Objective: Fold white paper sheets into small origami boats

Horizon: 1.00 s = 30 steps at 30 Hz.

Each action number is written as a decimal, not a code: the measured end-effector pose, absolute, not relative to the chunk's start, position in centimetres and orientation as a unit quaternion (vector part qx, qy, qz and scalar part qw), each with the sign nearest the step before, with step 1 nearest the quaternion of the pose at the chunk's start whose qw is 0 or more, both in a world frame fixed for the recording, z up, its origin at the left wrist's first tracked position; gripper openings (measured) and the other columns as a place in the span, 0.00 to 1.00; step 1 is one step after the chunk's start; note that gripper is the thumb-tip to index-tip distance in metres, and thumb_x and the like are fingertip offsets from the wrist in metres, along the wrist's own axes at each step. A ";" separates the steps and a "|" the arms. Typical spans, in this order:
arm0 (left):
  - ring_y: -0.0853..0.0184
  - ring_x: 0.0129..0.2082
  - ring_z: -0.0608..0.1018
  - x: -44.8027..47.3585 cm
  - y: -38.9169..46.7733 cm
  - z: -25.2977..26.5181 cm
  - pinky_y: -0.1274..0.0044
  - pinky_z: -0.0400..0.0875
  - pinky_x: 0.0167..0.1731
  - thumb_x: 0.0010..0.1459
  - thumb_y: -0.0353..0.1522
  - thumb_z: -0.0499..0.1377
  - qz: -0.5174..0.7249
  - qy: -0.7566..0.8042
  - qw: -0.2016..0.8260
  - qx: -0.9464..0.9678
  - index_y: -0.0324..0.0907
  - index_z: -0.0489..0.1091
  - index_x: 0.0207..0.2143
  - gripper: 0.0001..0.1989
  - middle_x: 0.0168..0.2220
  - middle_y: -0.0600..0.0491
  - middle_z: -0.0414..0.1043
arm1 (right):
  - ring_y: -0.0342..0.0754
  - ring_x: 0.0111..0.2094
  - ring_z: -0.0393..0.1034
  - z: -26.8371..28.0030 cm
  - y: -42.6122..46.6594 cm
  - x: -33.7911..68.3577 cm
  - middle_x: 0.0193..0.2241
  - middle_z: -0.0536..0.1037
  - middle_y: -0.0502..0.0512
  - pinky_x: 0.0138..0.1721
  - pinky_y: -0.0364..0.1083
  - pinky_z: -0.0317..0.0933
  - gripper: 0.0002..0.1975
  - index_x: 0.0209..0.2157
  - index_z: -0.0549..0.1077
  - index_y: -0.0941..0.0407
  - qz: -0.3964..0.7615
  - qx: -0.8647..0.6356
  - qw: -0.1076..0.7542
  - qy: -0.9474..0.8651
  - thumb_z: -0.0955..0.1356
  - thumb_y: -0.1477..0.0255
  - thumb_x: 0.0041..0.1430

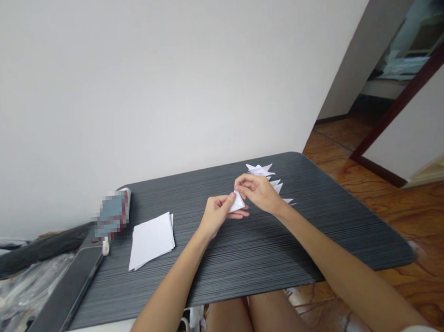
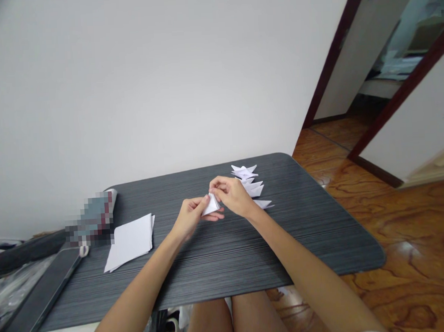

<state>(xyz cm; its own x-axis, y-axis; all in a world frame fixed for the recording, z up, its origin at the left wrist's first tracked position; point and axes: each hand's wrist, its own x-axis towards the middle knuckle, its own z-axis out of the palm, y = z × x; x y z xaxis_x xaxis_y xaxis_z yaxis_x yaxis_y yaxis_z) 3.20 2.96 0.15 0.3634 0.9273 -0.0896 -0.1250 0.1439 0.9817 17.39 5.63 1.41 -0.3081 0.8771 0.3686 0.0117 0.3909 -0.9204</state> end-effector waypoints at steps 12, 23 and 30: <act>0.65 0.23 0.77 3.1 3.0 0.1 0.78 0.72 0.24 0.49 0.41 0.57 0.401 0.377 0.636 0.540 0.31 0.68 0.32 0.19 0.26 0.44 0.75 | 0.38 0.19 0.60 1.3 5.7 17.4 0.19 0.66 0.48 0.22 0.40 0.55 0.03 0.26 0.66 0.59 0.411 -0.337 0.489 -0.691 0.64 0.74 0.50; 0.76 0.10 0.67 3.6 3.0 0.4 0.85 0.56 0.09 0.53 0.43 0.51 0.379 0.357 0.601 0.606 0.33 0.64 0.21 0.20 0.15 0.52 0.68 | 0.40 0.23 0.64 1.2 5.2 16.9 0.21 0.68 0.49 0.25 0.41 0.58 0.03 0.26 0.66 0.59 0.370 -0.351 0.477 -0.715 0.64 0.74 0.50; 0.76 0.12 0.68 3.2 3.0 0.6 0.85 0.54 0.09 0.53 0.44 0.49 0.381 0.317 0.647 0.579 0.33 0.65 0.30 0.21 0.19 0.51 0.69 | 0.38 0.18 0.59 1.6 5.4 17.3 0.18 0.64 0.47 0.20 0.40 0.57 0.06 0.26 0.64 0.59 0.468 -0.318 0.487 -0.665 0.65 0.70 0.49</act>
<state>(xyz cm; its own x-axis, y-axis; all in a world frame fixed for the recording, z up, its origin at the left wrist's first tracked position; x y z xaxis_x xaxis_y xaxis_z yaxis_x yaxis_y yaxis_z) 3.21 2.95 0.56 0.5090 0.8602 0.0306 -0.1257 0.0391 0.9913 17.33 5.36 1.63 -0.3227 0.8796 0.3495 -0.0325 0.3587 -0.9329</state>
